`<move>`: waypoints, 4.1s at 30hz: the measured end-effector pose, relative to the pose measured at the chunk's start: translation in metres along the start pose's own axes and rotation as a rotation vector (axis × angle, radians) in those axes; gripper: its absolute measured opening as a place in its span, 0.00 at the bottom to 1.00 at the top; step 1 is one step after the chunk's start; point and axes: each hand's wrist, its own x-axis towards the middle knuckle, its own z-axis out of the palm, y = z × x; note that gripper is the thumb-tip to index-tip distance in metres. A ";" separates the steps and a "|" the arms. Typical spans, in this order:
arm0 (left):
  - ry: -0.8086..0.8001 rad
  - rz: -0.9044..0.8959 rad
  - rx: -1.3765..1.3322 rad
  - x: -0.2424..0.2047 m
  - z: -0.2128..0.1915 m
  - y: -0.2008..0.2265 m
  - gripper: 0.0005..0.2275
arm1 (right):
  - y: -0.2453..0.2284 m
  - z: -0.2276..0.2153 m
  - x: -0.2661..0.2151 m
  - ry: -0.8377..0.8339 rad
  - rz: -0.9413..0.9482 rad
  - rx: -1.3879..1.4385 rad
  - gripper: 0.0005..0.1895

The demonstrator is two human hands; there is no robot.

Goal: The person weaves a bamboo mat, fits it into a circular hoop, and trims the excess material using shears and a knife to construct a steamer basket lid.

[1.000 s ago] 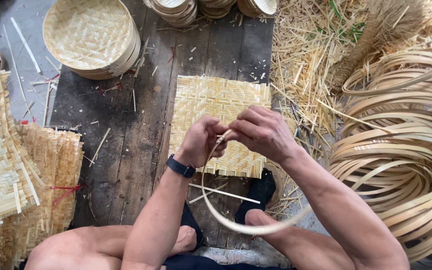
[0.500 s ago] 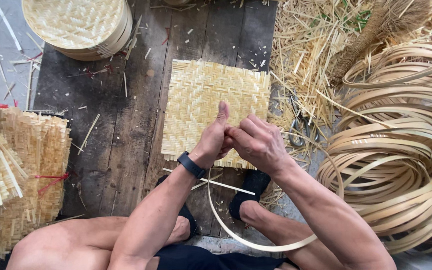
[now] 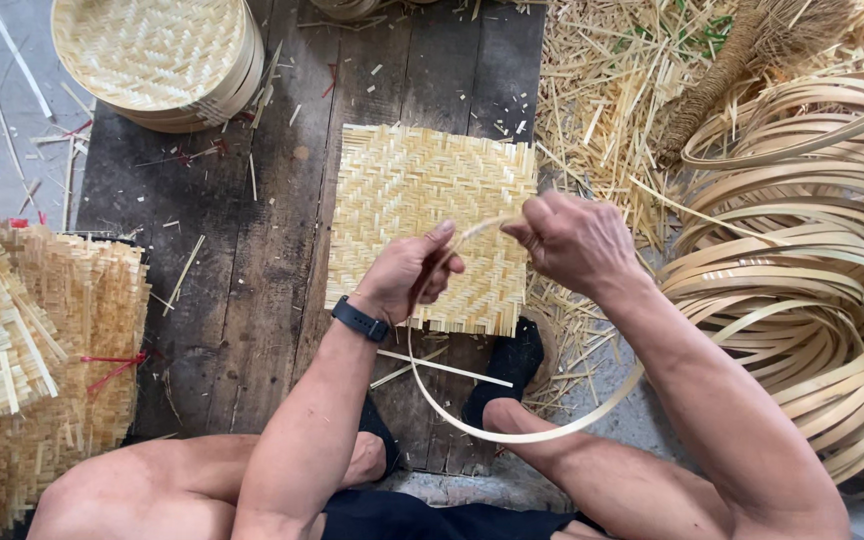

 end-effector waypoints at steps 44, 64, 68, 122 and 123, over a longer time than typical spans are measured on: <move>0.089 0.292 -0.081 0.029 -0.033 -0.010 0.20 | 0.022 -0.009 -0.005 0.109 0.547 0.772 0.25; 0.111 0.359 -0.284 0.021 -0.075 0.030 0.19 | 0.052 0.052 -0.053 0.297 0.669 1.948 0.23; 0.065 0.417 -0.444 0.022 -0.084 0.021 0.17 | 0.034 0.059 -0.050 0.369 0.870 2.106 0.27; 0.908 0.402 0.843 0.096 -0.193 -0.047 0.08 | 0.003 0.208 -0.023 0.150 1.146 0.936 0.12; 0.896 0.374 0.780 0.096 -0.193 -0.047 0.07 | 0.003 0.209 -0.022 0.138 1.154 0.923 0.12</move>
